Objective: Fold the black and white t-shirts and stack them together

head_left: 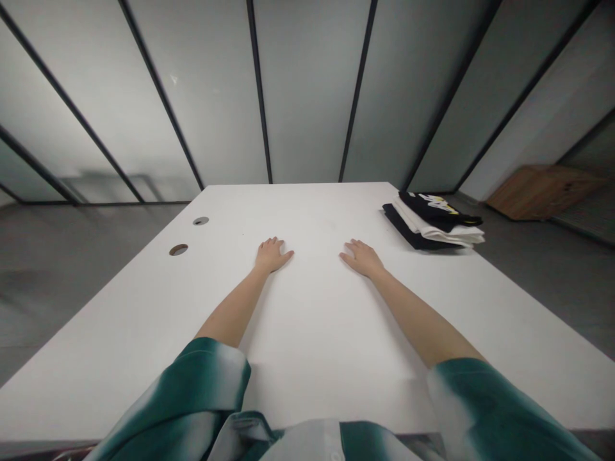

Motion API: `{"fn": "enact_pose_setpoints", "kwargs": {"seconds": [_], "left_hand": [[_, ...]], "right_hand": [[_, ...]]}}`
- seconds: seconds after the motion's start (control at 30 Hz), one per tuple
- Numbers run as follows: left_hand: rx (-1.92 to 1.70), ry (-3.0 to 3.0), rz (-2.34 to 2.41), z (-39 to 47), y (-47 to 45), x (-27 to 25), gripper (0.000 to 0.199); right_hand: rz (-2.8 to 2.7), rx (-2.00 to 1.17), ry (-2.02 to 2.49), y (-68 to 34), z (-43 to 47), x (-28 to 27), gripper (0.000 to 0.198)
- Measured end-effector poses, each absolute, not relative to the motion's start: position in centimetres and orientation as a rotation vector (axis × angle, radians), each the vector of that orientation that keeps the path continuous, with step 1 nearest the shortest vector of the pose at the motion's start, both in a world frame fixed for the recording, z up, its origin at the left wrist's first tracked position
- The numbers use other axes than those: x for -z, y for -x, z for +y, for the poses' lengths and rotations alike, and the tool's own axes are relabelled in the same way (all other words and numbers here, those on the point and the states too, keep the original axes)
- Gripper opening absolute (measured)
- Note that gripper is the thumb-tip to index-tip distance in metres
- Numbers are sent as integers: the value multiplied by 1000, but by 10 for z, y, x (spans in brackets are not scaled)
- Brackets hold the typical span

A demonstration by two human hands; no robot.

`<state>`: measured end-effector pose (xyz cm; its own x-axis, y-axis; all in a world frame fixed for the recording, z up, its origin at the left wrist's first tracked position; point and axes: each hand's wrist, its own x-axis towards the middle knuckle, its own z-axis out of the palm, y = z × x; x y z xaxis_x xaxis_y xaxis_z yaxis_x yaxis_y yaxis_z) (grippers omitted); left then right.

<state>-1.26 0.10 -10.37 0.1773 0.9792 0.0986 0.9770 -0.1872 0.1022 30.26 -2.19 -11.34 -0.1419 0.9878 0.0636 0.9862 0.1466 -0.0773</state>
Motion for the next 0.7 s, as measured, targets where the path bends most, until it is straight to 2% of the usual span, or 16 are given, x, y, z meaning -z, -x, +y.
{"fn": "enact_pose_setpoints", "kwargs": {"seconds": [0.3,0.5,0.7], "left_hand": [[-224,-2384,1981,1,15,106,63],[-435,-2388,1873,-1,17,99,40],[-700,-2623,1350,-36,-20,73,35]], "right_hand": [[-2297,-22,1995,-304,-19,117,65],[-2301,-33,2001,-305,-18,119,64],[-2287,-32,2010,-305,-19,119,64]]}}
